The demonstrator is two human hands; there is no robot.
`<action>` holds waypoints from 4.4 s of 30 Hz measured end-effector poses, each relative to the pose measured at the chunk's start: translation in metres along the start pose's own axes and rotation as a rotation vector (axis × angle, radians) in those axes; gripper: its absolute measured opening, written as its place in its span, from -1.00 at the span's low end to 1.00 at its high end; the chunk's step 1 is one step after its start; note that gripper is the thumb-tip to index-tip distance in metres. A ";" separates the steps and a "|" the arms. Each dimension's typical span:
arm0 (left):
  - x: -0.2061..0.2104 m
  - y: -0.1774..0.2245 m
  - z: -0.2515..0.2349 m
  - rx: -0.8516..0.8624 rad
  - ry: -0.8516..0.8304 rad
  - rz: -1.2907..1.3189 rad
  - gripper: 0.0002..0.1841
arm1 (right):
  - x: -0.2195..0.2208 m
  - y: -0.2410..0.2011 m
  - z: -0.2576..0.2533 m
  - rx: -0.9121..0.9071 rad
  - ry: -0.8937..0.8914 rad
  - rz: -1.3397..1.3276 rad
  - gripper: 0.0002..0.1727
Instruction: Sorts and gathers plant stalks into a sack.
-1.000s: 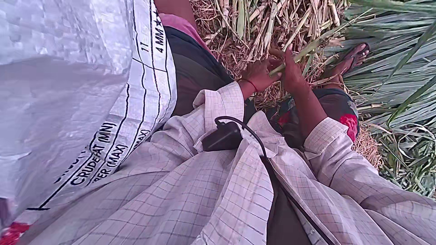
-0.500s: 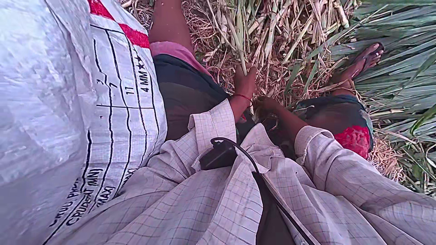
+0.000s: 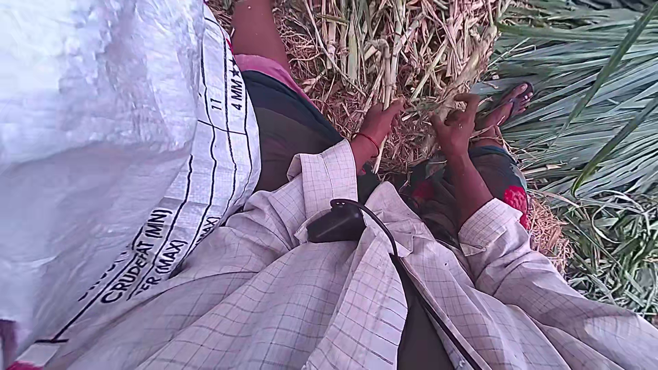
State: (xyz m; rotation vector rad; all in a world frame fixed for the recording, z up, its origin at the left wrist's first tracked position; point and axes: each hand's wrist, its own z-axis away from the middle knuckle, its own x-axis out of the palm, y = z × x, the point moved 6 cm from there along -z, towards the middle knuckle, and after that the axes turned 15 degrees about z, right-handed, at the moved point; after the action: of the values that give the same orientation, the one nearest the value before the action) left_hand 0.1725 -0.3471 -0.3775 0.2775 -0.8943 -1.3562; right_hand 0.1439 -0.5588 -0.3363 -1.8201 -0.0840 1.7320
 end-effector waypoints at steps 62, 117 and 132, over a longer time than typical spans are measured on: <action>-0.025 0.061 0.037 0.523 0.009 0.057 -0.23 | -0.084 -0.025 0.027 -0.018 0.268 -0.313 -0.56; -0.081 0.078 0.034 0.544 0.459 -0.001 -0.13 | -0.044 -0.067 0.044 -0.078 -0.562 -0.819 -0.80; -0.031 0.036 0.055 0.285 -0.017 -0.031 0.03 | -0.083 -0.020 0.100 0.032 -0.146 -0.079 -0.61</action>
State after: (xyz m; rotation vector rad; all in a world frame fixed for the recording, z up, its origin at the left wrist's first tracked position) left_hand 0.1621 -0.2929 -0.3300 0.5003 -1.1027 -1.2599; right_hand 0.0477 -0.5418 -0.2485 -1.6434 -0.1840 1.7982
